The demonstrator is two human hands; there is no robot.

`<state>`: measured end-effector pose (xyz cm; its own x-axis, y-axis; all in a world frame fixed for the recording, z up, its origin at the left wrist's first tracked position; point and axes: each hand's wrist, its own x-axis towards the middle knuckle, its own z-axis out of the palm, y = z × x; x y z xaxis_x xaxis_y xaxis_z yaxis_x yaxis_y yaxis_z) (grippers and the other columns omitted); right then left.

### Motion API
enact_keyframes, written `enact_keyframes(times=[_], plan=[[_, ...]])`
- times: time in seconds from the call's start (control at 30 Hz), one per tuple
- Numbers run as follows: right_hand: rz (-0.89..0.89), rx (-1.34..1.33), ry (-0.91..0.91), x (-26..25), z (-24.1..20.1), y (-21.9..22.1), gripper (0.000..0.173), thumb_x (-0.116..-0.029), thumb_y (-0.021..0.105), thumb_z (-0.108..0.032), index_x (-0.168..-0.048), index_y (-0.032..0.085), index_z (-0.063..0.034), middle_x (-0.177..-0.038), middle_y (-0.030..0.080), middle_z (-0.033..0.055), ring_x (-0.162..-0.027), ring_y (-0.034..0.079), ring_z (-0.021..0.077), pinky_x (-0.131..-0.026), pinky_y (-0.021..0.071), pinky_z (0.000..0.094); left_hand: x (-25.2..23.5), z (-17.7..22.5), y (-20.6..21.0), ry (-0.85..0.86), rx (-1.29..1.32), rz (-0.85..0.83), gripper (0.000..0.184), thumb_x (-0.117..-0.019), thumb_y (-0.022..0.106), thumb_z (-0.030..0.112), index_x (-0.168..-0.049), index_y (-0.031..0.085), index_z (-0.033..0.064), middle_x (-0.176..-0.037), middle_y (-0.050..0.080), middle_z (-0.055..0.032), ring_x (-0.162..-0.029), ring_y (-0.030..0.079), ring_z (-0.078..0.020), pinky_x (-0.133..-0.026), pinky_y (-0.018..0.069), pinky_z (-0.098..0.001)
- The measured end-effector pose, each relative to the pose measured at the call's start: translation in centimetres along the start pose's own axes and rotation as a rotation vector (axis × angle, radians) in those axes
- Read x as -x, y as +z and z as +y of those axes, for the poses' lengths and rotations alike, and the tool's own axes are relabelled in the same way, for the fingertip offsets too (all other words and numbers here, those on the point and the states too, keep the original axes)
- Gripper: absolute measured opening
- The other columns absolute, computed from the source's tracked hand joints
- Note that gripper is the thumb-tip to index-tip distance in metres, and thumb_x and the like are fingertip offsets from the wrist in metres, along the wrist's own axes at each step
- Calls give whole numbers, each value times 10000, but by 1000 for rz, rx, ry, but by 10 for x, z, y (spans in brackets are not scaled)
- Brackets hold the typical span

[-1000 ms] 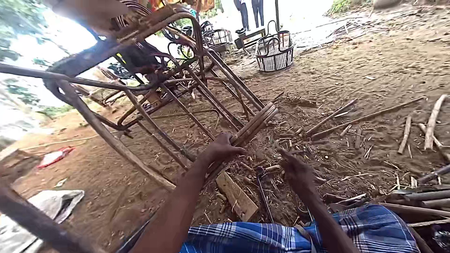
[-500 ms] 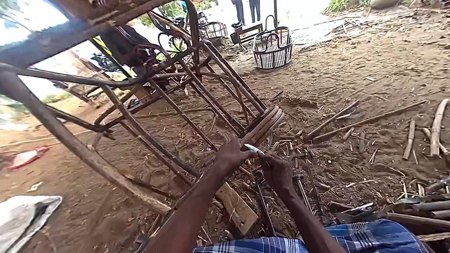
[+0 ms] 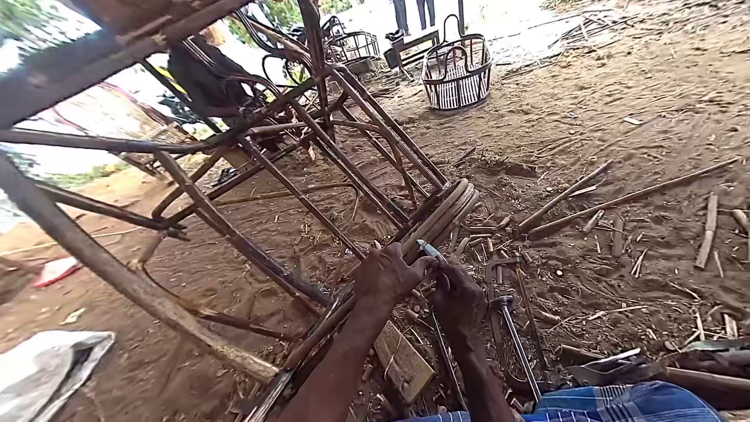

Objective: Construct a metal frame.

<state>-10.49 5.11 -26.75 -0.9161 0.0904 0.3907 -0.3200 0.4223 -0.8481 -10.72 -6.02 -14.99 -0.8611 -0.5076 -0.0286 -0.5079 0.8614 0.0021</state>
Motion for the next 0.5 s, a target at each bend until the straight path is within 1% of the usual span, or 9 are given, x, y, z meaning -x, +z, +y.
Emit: enact_keyframes(times=[0.1, 0.17, 0.27, 0.3, 0.33, 0.37, 0.4, 0.47, 0.5], plan=[[19, 26, 77, -1, -4, 2, 211, -995, 640, -314, -1153, 776, -281, -937, 742, 29, -699, 692, 246, -546, 529, 523, 1, 7, -3, -42, -7, -16, 720, -822, 578, 840, -923, 681, 135, -827, 693, -120, -811, 713, -322, -668, 562, -542], [44, 39, 102, 1, -7, 3, 220, -1002, 628, -345, -1153, 777, -286, -933, 742, 25, -703, 694, 243, -546, 535, 514, 3, 9, -4, -50, 1, -28, 711, -821, 581, 838, -914, 679, 140, -819, 694, -114, -801, 716, -319, -650, 563, -540], [40, 7, 78, -3, -2, 2, 217, -996, 633, -356, -1115, 787, -260, -939, 743, 14, -716, 698, 221, -567, 554, 486, 1, 11, -14, 30, 93, -71, 666, -840, 669, 751, -915, 682, 89, -803, 675, -153, -782, 692, -361, -637, 543, -575], [23, -6, 39, -6, 2, 1, 211, -995, 637, -352, -1106, 788, -254, -939, 744, 13, -712, 699, 214, -566, 558, 479, -7, 12, -18, 73, 105, -119, 634, -853, 699, 701, -953, 675, 75, -821, 673, -156, -799, 688, -362, -666, 546, -579], [7, -15, -4, -9, 6, -1, 204, -991, 641, -342, -1100, 789, -252, -946, 746, 12, -716, 701, 211, -567, 558, 476, -18, 14, -19, 96, 108, -195, 610, -858, 718, 663, -1024, 669, 79, -876, 684, -147, -854, 692, -346, -738, 555, -577], [-12, -18, -42, -12, 11, -5, 206, -992, 640, -340, -1109, 787, -255, -956, 749, 16, -730, 706, 212, -576, 561, 476, -26, 14, -17, 104, 147, -241, 594, -843, 748, 644, -1035, 669, 87, -893, 686, -136, -862, 686, -331, -760, 553, -578], [-18, -12, -70, -15, 14, -7, 203, -987, 646, -327, -1112, 787, -250, -943, 747, 22, -723, 703, 217, -573, 561, 476, -28, 14, -13, 116, 174, -223, 584, -830, 758, 646, -1023, 682, 101, -882, 692, -126, -845, 690, -324, -744, 558, -582], [2, 6, -70, -17, 18, -7, 187, -970, 663, -304, -1093, 788, -237, -928, 746, 26, -715, 705, 228, -570, 569, 482, -12, 18, -10, 128, 176, -107, 557, -868, 729, 629, -1037, 684, 100, -857, 686, -154, -816, 688, -371, -673, 538, -614], [25, 9, -36, -16, 18, -4, 181, -963, 667, -307, -1078, 790, -240, -918, 744, 20, -712, 704, 221, -566, 566, 479, -8, 21, -7, 113, 157, -63, 561, -870, 716, 647, -1019, 680, 107, -837, 681, -153, -794, 687, -373, -642, 533, -609]])
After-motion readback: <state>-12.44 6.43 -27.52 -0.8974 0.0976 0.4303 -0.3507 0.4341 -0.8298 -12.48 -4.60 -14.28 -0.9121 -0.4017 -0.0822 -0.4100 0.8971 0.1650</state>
